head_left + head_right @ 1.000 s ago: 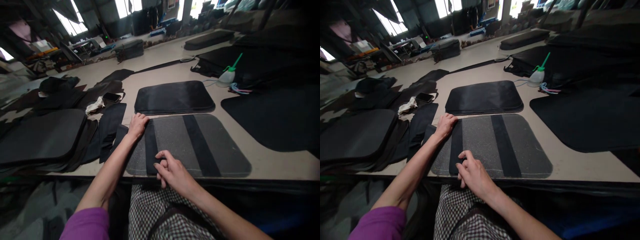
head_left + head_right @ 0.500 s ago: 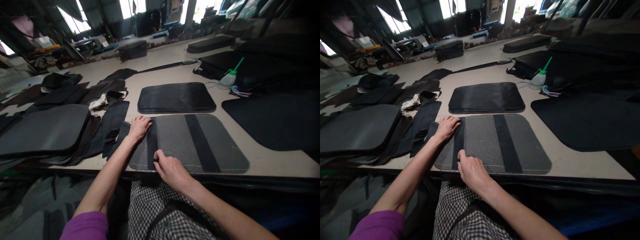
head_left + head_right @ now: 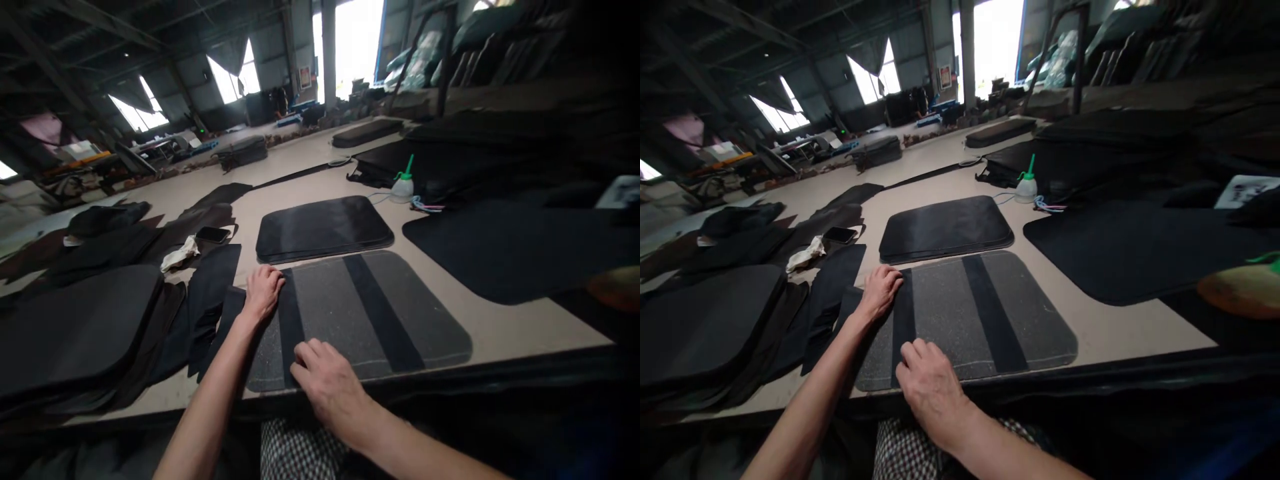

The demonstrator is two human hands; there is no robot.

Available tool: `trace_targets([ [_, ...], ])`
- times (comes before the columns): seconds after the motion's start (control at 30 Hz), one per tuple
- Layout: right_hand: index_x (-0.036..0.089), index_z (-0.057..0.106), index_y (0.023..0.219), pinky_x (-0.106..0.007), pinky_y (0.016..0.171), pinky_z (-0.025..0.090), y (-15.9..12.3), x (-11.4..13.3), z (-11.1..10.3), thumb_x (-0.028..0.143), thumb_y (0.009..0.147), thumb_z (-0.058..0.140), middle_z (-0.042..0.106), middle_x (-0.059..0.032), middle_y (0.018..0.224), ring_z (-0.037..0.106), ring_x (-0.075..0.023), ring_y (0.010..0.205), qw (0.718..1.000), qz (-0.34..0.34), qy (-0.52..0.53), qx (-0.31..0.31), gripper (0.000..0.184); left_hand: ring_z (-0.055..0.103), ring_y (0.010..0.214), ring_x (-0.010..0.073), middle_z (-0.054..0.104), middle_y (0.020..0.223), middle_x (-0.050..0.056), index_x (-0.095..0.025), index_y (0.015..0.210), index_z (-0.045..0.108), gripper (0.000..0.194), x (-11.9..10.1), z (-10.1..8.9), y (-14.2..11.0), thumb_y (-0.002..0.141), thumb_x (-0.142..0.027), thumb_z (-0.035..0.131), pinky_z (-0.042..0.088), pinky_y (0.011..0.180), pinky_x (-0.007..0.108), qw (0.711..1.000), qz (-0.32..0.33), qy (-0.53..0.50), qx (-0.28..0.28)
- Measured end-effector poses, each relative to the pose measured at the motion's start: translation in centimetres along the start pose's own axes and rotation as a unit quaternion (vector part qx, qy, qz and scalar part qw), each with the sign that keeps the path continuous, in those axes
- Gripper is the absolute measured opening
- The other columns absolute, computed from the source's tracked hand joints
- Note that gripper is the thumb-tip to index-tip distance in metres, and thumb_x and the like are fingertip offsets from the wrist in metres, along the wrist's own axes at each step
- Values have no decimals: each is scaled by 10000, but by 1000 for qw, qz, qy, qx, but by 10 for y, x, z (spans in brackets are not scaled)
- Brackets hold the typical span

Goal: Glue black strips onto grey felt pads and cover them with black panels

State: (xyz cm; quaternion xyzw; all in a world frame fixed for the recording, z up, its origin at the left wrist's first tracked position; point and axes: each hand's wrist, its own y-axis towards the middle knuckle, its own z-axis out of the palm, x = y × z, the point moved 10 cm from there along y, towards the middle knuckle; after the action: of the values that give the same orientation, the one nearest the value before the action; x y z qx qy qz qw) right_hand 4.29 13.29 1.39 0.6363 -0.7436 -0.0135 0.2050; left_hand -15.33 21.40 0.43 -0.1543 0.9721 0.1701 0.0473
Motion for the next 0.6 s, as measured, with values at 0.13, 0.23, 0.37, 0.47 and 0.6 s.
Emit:
trace_targets([
  [0.13, 178, 632, 875, -356, 761, 427, -1, -4, 1, 123, 909, 612, 604, -47, 982, 512, -227, 917, 1000, 4, 22, -2, 68, 505, 1148, 265, 592, 1201, 79, -261, 1014, 680, 156, 12, -5, 9, 946, -317, 551, 395, 982, 459, 999, -39, -17, -24],
  [0.23, 171, 645, 911, -365, 798, 454, -3, -6, -1, 104, 908, 585, 613, -60, 1012, 514, -227, 946, 998, 5, 59, 0, 90, 526, 1126, 267, 606, 1183, 81, -261, 1051, 661, 178, 22, -16, 9, 953, -286, 514, 419, 967, 461, 995, -75, -35, -49],
  [0.37, 165, 656, 1043, -380, 892, 482, -10, -11, -13, 75, 887, 549, 614, -82, 1165, 518, -232, 1050, 990, -11, 137, -22, 210, 533, 1154, 255, 614, 1219, 72, -270, 1191, 604, 261, 23, -37, -4, 961, -265, 481, 425, 1002, 443, 992, -93, -58, -70],
  [0.47, 157, 646, 1136, -394, 918, 500, -22, -25, -36, 34, 884, 464, 618, -107, 1201, 542, -226, 1065, 980, -28, 179, -78, 334, 537, 1185, 240, 608, 1262, 64, -279, 1256, 563, 300, 16, -52, -23, 975, -282, 458, 432, 1016, 416, 988, -99, -83, -80],
  [0.6, 181, 611, 1235, -365, 908, 535, -53, -64, -69, 31, 912, 424, 651, -107, 1164, 596, -208, 1059, 971, -28, 184, -147, 403, 546, 1213, 233, 624, 1261, 54, -296, 1258, 554, 290, -8, -60, -51, 984, -301, 460, 414, 1047, 410, 987, -81, -121, -67],
])
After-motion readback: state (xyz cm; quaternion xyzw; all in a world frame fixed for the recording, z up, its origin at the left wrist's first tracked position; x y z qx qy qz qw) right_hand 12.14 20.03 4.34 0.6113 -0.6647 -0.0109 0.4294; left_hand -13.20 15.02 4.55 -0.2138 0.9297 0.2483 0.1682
